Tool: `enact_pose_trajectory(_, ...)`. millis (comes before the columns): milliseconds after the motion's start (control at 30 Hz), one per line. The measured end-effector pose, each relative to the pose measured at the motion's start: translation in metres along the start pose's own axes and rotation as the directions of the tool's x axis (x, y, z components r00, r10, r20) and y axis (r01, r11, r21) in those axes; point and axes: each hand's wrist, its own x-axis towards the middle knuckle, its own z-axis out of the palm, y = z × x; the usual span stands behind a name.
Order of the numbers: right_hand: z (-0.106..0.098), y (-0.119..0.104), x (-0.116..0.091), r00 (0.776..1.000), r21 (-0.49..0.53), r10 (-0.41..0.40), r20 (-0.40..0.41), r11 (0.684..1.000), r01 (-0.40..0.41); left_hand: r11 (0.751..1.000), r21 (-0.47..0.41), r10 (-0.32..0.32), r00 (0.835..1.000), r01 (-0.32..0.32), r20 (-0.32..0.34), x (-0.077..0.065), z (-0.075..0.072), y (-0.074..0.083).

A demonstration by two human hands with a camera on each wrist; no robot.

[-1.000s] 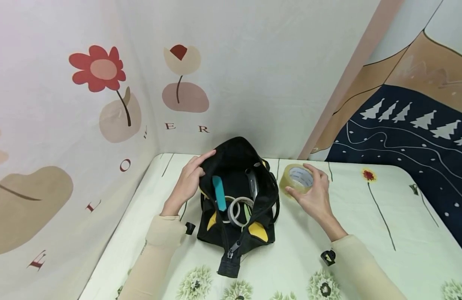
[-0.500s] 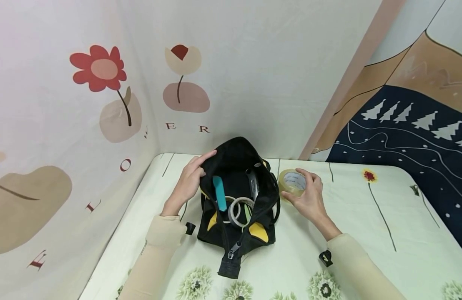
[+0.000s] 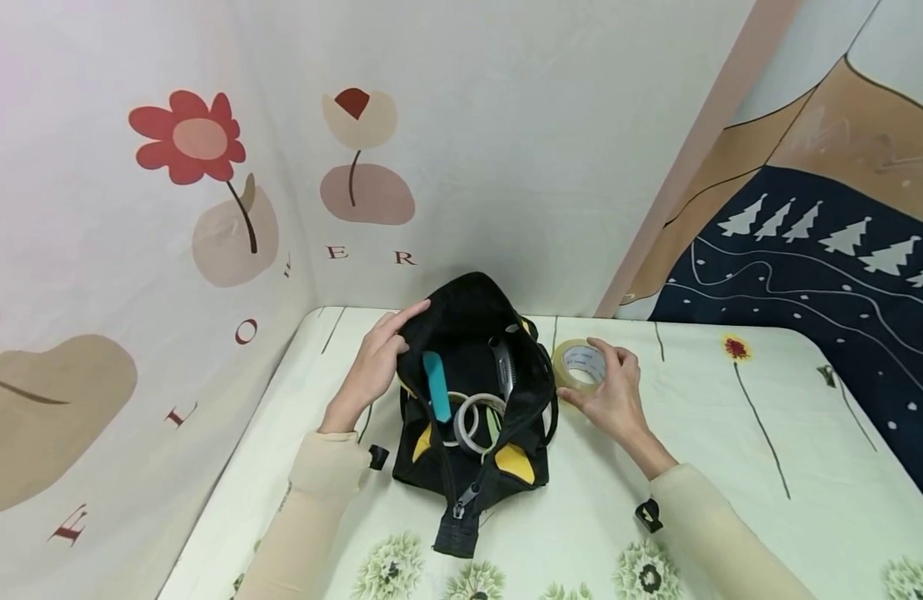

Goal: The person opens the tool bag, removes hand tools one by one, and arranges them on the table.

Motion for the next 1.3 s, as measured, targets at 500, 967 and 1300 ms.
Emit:
enact_pose_trajectory(500,0.001,0.000,-0.006,0.999,-0.057,0.007,0.034,0.998,-0.005,1.000,-0.003,-0.025,1.000,0.025,0.007,-0.003,0.002,0.000)
enact_pose_trajectory(967,-0.012,-0.008,-0.008,0.997,-0.020,-0.071,0.004,0.997,0.071,1.000,0.009,-0.020,1.000,0.020,0.004,-0.006,-0.001,0.001)
enact_pose_trajectory(1300,-0.027,-0.027,-0.003,0.963,0.108,-0.191,-0.192,0.971,0.214,1.000,-0.004,-0.022,1.000,0.022,0.011,-0.002,0.001,0.001)
